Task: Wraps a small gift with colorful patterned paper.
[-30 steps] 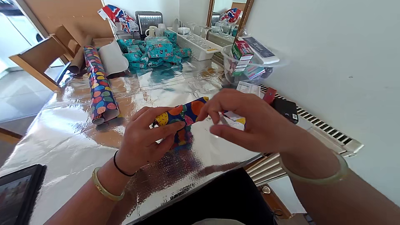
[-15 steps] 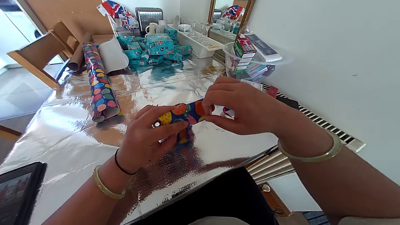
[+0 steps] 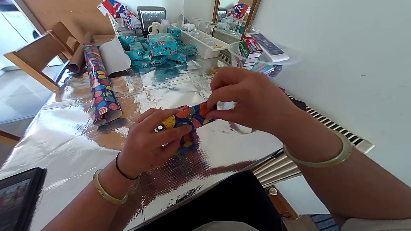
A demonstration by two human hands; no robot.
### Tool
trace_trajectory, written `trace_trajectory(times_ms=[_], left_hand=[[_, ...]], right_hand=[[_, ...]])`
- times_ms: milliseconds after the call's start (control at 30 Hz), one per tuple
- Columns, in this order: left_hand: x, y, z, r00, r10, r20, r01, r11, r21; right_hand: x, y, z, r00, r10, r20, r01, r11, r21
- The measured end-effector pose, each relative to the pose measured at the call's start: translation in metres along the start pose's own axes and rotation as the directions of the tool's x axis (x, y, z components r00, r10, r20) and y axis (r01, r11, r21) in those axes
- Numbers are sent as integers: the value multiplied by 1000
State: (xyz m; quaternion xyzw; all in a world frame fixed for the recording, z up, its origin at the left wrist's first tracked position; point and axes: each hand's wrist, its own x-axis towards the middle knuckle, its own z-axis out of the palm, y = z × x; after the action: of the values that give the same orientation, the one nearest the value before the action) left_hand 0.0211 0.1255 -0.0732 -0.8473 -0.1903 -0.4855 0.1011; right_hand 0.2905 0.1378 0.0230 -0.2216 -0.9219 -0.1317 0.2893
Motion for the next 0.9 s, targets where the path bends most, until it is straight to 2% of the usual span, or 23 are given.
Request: trace_trajectory(times_ms=[133, 233, 333, 467, 567, 600, 633, 667, 700, 733, 767, 833, 900], left_hand=[[-1, 0, 1, 999, 36, 5, -36, 999, -10], [0, 4, 3, 999, 54, 4, -54, 998, -18], [2, 6, 2, 998, 60, -1, -60, 998, -17], [1, 5, 2, 998, 70, 3, -70, 998, -7], [0, 3, 1, 999, 51, -3, -51, 999, -19], [0, 2, 1, 999, 44, -2, -44, 999, -19], [0, 2, 0, 999, 38, -1, -38, 999, -17], [0, 1, 0, 999, 32, 1, -32, 999, -15], [0, 1, -1, 1000, 27, 1, -27, 1000, -15], [0, 1, -1, 1000, 24, 2, -24, 1000, -15], [0, 1, -1, 1000, 24, 2, -24, 1000, -20], [0, 2, 0, 1000, 28, 3, -28, 999, -29], [0, 3, 0, 1000, 24, -11, -25, 999, -43]], right_hand=[[-3, -5, 2, 988, 141, -58, -139, 989, 45], [-3, 0, 0, 948, 317, 22, -312, 917, 248], [-4, 11, 1, 919, 365, 151, -386, 747, 541], [-4, 23, 4, 868, 349, 354, -492, 502, 711], [-7, 20, 9, 836, 401, 375, -515, 336, 789], [-10, 18, 11, 828, 442, 344, -503, 316, 804], [-14, 15, 13, 828, 488, 275, -474, 350, 808], [-18, 12, 15, 840, 523, 145, -418, 454, 787], [-22, 10, 18, 866, 499, -43, -320, 619, 717], [-27, 8, 21, 887, 402, -226, -206, 784, 586], [-30, 6, 25, 895, 269, -356, -91, 891, 445], [-36, 0, 35, 890, 29, -456, 88, 968, 234], [-44, -2, 51, 872, -94, -481, 161, 982, 100]])
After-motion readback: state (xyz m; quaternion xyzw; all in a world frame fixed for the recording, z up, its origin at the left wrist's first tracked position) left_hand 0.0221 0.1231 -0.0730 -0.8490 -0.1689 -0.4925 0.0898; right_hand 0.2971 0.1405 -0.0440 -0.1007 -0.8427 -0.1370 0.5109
